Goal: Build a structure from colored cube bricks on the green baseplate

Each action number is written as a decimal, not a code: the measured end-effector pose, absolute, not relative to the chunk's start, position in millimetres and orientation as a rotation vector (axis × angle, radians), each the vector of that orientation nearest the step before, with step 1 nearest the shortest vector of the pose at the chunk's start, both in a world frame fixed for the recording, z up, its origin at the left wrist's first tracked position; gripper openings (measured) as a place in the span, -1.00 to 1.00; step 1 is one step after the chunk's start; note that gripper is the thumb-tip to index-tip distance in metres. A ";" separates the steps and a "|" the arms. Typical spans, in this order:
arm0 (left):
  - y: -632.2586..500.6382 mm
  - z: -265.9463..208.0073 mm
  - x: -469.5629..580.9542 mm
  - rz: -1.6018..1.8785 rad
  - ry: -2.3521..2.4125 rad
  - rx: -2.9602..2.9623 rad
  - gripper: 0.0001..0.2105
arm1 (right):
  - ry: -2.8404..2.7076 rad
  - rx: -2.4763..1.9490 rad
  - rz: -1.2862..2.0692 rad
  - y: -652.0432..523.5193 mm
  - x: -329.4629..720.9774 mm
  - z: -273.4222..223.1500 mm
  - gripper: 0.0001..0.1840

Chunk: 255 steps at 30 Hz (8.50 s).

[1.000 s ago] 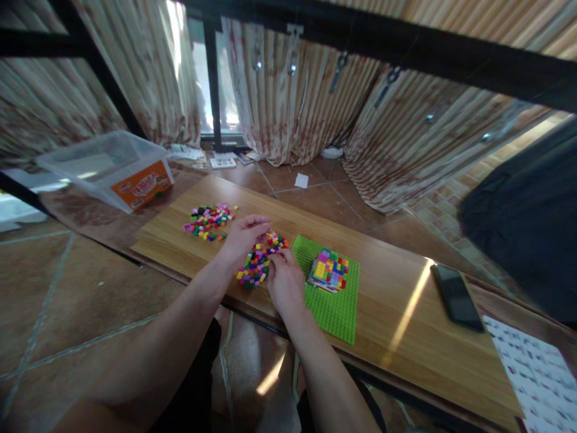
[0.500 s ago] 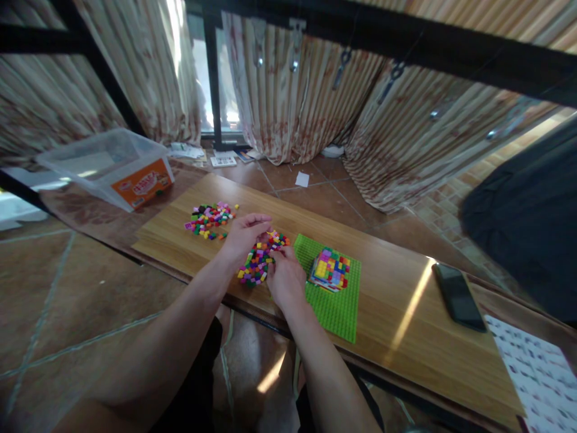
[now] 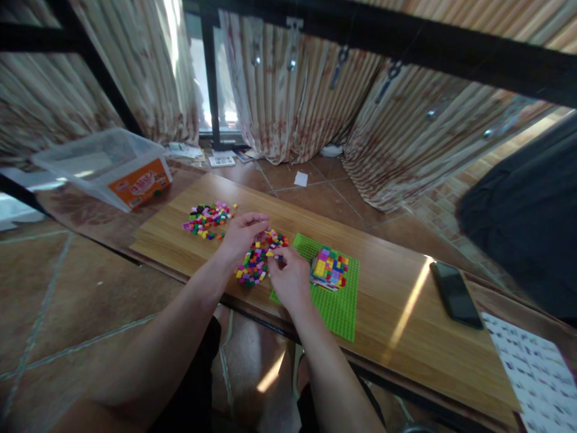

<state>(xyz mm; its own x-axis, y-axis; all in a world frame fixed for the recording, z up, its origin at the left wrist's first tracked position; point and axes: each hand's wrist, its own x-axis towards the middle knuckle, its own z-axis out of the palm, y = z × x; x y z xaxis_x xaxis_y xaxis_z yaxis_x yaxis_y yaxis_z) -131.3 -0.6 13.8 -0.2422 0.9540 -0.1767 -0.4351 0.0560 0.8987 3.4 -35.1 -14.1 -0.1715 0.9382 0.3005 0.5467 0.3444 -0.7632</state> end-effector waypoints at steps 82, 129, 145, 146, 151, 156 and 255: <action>0.3 10.8 -114.1 1.396 1.248 0.798 -0.88 | -1.751 -1.452 0.121 -18.9 122.8 10.4 -0.79; 0.9 3.9 -110.3 1.370 1.270 0.819 -0.88 | -1.859 -1.374 0.407 -3.8 137.1 10.2 -0.67; -0.2 8.1 -113.9 1.366 1.269 0.821 -0.86 | -1.560 -1.379 0.669 -3.2 134.3 0.2 -0.77; -0.3 8.1 -114.1 1.368 1.269 0.815 -0.86 | -1.559 -1.382 0.665 -3.4 134.9 -0.5 -0.77; 0.4 5.3 -113.5 1.377 1.250 0.809 -0.87 | -1.591 -1.371 0.624 -4.4 135.8 -1.3 -0.79; 0.8 3.1 -110.4 1.376 1.234 0.824 -0.85 | -1.630 -1.383 0.601 -3.0 133.1 2.4 -0.79; -24.2 15.0 -80.9 1.317 0.701 0.849 -0.69 | -1.328 -1.137 0.598 -44.2 47.1 17.5 -0.81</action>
